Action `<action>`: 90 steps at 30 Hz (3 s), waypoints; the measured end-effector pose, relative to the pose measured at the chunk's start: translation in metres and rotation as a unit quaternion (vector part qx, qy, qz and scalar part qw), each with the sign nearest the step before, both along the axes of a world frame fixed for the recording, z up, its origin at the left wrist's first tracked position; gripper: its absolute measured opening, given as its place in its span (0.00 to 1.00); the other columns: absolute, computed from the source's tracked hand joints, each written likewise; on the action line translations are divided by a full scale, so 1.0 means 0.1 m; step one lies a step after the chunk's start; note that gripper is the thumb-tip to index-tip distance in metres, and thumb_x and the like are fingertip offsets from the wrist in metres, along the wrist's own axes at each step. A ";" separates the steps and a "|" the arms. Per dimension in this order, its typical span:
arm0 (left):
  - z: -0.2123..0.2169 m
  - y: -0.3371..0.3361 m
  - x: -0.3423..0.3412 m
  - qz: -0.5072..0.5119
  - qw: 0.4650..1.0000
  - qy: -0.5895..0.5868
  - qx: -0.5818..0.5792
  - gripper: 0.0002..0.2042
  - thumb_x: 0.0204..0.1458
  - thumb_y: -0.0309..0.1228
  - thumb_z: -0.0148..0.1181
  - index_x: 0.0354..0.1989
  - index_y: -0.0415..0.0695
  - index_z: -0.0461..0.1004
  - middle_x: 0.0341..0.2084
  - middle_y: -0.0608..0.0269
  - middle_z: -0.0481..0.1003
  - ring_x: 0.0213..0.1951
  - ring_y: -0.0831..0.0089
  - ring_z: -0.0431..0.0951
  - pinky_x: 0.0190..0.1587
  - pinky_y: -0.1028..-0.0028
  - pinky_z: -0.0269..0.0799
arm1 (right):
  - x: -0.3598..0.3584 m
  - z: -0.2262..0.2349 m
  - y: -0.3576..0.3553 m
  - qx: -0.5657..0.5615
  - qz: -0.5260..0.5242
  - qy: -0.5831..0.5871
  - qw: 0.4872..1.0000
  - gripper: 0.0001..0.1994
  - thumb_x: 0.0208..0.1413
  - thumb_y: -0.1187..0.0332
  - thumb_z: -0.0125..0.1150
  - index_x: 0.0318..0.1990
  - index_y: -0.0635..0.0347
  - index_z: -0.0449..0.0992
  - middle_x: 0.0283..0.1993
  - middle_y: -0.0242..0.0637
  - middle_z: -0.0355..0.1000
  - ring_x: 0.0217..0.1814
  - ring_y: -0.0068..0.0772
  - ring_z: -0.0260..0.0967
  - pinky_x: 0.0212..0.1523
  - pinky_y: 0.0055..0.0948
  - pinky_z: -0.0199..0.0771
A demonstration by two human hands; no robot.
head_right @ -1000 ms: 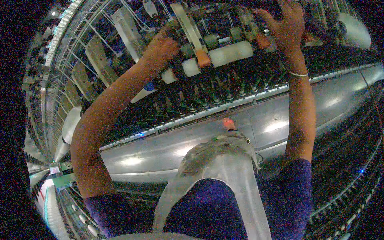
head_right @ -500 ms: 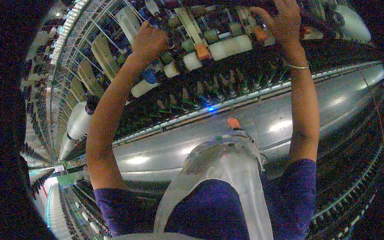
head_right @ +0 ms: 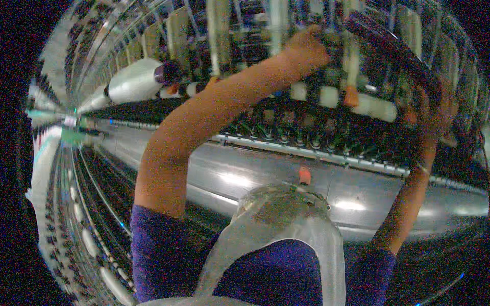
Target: The person walks along a spinning machine, removes finished yarn bobbins, and replaces them with new ones. They thread the yarn through guides and secure the bobbins in place, repeating this process at multiple stations along the machine.
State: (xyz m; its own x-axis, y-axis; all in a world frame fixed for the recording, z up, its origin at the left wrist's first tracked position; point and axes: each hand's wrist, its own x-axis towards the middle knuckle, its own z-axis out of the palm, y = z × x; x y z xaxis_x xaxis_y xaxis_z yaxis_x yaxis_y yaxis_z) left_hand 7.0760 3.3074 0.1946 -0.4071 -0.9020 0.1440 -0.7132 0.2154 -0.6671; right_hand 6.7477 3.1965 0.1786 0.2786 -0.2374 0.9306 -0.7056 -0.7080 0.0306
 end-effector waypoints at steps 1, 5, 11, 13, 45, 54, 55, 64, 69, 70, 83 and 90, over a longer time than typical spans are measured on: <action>0.02 0.02 -0.09 0.068 0.994 0.025 0.085 0.05 0.48 0.32 0.59 0.30 0.55 0.82 0.32 0.70 0.81 0.41 0.70 0.79 0.65 0.59 0.49 | -0.02 -0.02 0.00 0.005 -0.015 -0.011 1.000 0.23 0.51 0.59 0.69 0.53 0.57 0.75 0.55 0.44 0.71 0.58 0.46 0.66 0.55 0.44 0.68; 0.07 0.21 -0.36 0.186 0.960 0.044 0.204 0.22 0.51 0.46 0.58 0.55 0.54 0.75 0.53 0.64 0.75 0.61 0.65 0.67 0.70 0.58 0.36 | -0.14 -0.08 -0.03 -0.021 0.009 0.011 1.000 0.23 0.53 0.57 0.67 0.54 0.57 0.74 0.55 0.43 0.71 0.58 0.46 0.66 0.56 0.44 0.67; 0.13 0.51 -0.53 0.238 0.950 0.070 0.190 0.30 0.55 0.49 0.54 0.66 0.52 0.62 0.68 0.62 0.56 0.70 0.58 0.50 0.70 0.59 0.32 | -0.34 -0.21 -0.02 -0.004 -0.001 0.100 0.995 0.24 0.54 0.59 0.66 0.56 0.57 0.72 0.58 0.43 0.68 0.61 0.46 0.63 0.58 0.44 0.65; 0.05 0.80 -0.57 0.188 0.965 0.162 0.087 0.26 0.47 0.43 0.61 0.56 0.49 0.72 0.57 0.64 0.68 0.60 0.61 0.63 0.64 0.57 0.49 | -0.40 -0.21 0.06 0.013 -0.020 0.108 0.994 0.21 0.56 0.61 0.63 0.57 0.56 0.72 0.58 0.43 0.68 0.62 0.47 0.62 0.59 0.44 0.63; -3.28 6.39 -1.06 0.339 -0.183 0.923 -0.002 0.21 0.53 0.41 0.60 0.50 0.40 0.76 0.38 0.57 0.79 0.38 0.68 0.78 0.44 0.69 0.74 | 3.50 -0.44 4.21 0.410 0.545 0.083 0.727 0.18 0.43 0.72 0.66 0.46 0.58 0.78 0.51 0.41 0.74 0.55 0.46 0.70 0.57 0.41 0.68; -0.98 5.32 1.80 0.260 0.769 0.566 -0.140 0.35 0.49 0.23 0.57 0.67 0.41 0.52 0.64 0.39 0.55 0.60 0.46 0.65 0.57 0.60 0.68 | 4.30 0.64 3.02 0.132 0.261 0.217 0.931 0.37 0.38 0.58 0.73 0.61 0.51 0.69 0.53 0.43 0.73 0.58 0.51 0.67 0.59 0.43 0.66; -0.61 5.01 2.18 0.272 0.798 0.488 -0.225 0.37 0.47 0.24 0.58 0.68 0.43 0.52 0.65 0.41 0.55 0.64 0.48 0.59 0.63 0.54 0.60 | 4.31 0.60 2.98 0.168 0.249 0.222 0.928 0.37 0.38 0.59 0.74 0.61 0.50 0.69 0.52 0.43 0.74 0.56 0.51 0.70 0.57 0.41 0.69; 0.65 3.71 3.84 0.064 0.935 0.208 -0.279 0.43 0.36 0.32 0.70 0.66 0.65 0.59 0.58 0.54 0.64 0.60 0.51 0.63 0.64 0.47 0.54 | 4.69 0.67 2.87 0.029 0.240 0.167 0.956 0.35 0.35 0.60 0.75 0.57 0.53 0.73 0.49 0.40 0.74 0.49 0.44 0.71 0.52 0.39 0.68; 0.93 3.42 4.36 0.090 0.932 0.165 -0.310 0.52 0.24 0.37 0.80 0.65 0.47 0.58 0.53 0.47 0.66 0.54 0.49 0.66 0.58 0.48 0.62 | 5.05 0.97 3.13 -0.101 0.225 -0.037 0.968 0.22 0.41 0.67 0.72 0.48 0.53 0.78 0.46 0.36 0.75 0.45 0.41 0.71 0.45 0.38 0.72; 0.98 3.36 4.42 0.074 0.934 0.145 -0.317 0.55 0.24 0.38 0.80 0.67 0.47 0.54 0.55 0.47 0.64 0.56 0.49 0.64 0.58 0.51 0.64 | 5.12 0.91 3.24 -0.075 0.274 -0.010 0.959 0.18 0.41 0.67 0.71 0.44 0.52 0.79 0.42 0.35 0.76 0.42 0.40 0.73 0.42 0.38 0.73; 1.26 3.39 4.58 0.113 0.937 0.250 -0.217 0.50 0.29 0.40 0.78 0.65 0.47 0.55 0.54 0.47 0.65 0.59 0.48 0.64 0.63 0.47 0.56 | 7.15 -0.31 2.99 -0.016 0.287 0.427 0.857 0.03 0.41 0.71 0.59 0.23 0.60 0.76 0.26 0.45 0.73 0.30 0.48 0.74 0.32 0.44 0.75; 1.27 3.35 4.62 0.114 0.938 0.262 -0.196 0.51 0.30 0.42 0.78 0.66 0.46 0.54 0.55 0.46 0.65 0.59 0.48 0.63 0.61 0.45 0.57 | 6.93 0.23 3.24 0.045 0.149 0.529 0.834 0.03 0.41 0.72 0.59 0.25 0.58 0.77 0.30 0.41 0.74 0.36 0.47 0.75 0.31 0.40 0.76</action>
